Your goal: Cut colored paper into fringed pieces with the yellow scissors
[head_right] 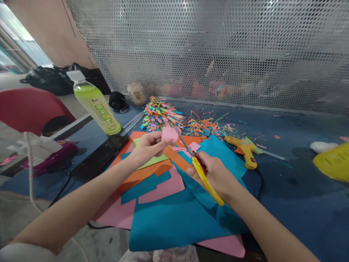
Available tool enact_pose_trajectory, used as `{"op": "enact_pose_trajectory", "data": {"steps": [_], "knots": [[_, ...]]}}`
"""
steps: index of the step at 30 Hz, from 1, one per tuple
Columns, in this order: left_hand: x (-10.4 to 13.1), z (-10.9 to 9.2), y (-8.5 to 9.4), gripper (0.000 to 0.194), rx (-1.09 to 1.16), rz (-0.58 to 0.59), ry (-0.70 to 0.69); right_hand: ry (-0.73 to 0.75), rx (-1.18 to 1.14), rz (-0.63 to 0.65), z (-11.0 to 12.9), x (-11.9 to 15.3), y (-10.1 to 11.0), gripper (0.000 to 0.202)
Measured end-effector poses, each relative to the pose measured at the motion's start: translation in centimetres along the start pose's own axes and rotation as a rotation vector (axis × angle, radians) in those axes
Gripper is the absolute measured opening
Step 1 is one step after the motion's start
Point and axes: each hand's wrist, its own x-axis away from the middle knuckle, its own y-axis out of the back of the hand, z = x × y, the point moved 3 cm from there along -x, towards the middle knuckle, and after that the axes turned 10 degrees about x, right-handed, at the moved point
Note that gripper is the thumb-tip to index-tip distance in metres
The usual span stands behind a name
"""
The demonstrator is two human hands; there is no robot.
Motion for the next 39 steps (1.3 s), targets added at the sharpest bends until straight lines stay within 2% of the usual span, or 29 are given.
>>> {"op": "enact_pose_trajectory", "data": {"steps": [6, 11, 18, 28, 39], "knots": [[-0.19, -0.41, 0.38, 0.038, -0.004, -0.090, -0.081, 0.010, 0.048, -0.070, 0.03, -0.12, -0.02, 0.035], [-0.13, -0.10, 0.18, 0.037, -0.038, -0.035, -0.058, -0.024, -0.039, -0.003, 0.52, -0.06, 0.20, 0.031], [-0.08, 0.07, 0.16, 0.035, -0.027, -0.002, -0.053, -0.010, -0.032, -0.001, 0.42, -0.09, 0.17, 0.033], [-0.44, -0.45, 0.71, 0.038, -0.011, -0.112, -0.110, -0.010, 0.052, -0.071, 0.22, -0.20, 0.19, 0.034], [-0.37, -0.15, 0.54, 0.041, -0.064, -0.019, -0.127, 0.001, -0.014, -0.023, 0.74, -0.13, 0.54, 0.031]]}}
